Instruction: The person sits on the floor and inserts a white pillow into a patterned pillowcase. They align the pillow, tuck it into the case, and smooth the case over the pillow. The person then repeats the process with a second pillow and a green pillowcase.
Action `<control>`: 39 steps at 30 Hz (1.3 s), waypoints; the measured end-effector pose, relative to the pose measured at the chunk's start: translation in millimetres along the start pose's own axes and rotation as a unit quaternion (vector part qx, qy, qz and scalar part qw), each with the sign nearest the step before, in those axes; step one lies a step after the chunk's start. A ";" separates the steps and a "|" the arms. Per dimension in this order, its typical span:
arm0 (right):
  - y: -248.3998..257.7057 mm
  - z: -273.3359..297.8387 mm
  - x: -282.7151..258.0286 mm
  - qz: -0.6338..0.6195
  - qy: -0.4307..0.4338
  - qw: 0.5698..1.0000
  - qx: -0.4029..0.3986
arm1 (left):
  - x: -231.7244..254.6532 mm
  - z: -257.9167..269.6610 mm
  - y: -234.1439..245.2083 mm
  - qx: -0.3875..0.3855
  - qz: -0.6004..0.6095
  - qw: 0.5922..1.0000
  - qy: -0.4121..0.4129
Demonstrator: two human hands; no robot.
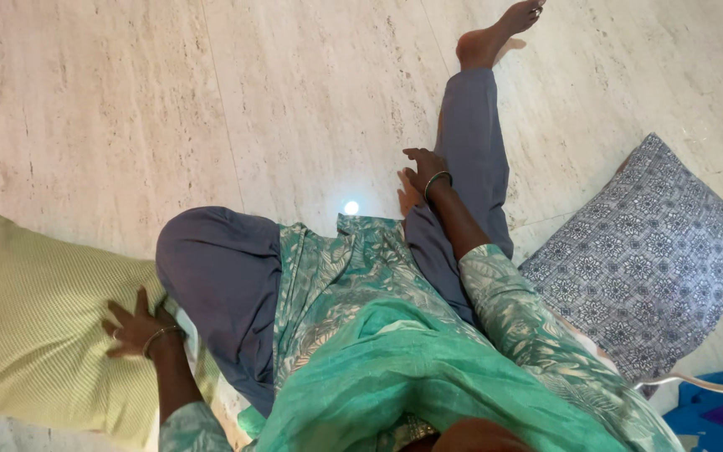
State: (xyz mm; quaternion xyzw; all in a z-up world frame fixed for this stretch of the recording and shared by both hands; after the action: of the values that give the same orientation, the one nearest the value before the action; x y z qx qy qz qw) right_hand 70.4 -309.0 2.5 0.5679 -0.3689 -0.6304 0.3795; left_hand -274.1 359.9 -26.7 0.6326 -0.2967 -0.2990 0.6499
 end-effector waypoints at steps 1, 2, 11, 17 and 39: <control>-2.8 3.5 0.7 0.017 -0.010 1.000 -0.009 | 1.2 -18.7 2.4 0.010 0.019 1.000 0.004; -3.9 3.0 0.4 0.034 -0.017 0.999 -0.017 | 8.0 -38.3 4.3 0.022 0.039 0.999 0.010; -11.6 -2.4 8.7 0.075 -0.039 0.995 -0.061 | 149.0 -184.8 45.7 -0.007 0.133 0.969 -0.207; -18.3 -8.3 1.4 0.107 -0.049 0.991 -0.068 | 312.7 -175.2 37.8 0.025 0.088 0.933 -0.348; -32.5 32.9 -63.2 -0.177 0.068 0.978 -0.082 | 377.2 -43.7 -35.5 0.008 0.600 0.794 -0.095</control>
State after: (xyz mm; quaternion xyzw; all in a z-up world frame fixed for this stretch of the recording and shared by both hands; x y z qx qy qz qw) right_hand 40.0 -236.9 3.7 0.6325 -0.1832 -0.6756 0.3315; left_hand 2.1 99.2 -60.4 0.3013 -0.6791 0.0946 0.6627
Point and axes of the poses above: each hand's wrist, its own z-axis away from the middle knuckle, its own y-axis out of the back of the hand, x = y × z, the point moved 9 cm from there along -z, towards the middle knuckle, and after that the axes turned 15 degrees about -y, right-handed, at the moved point
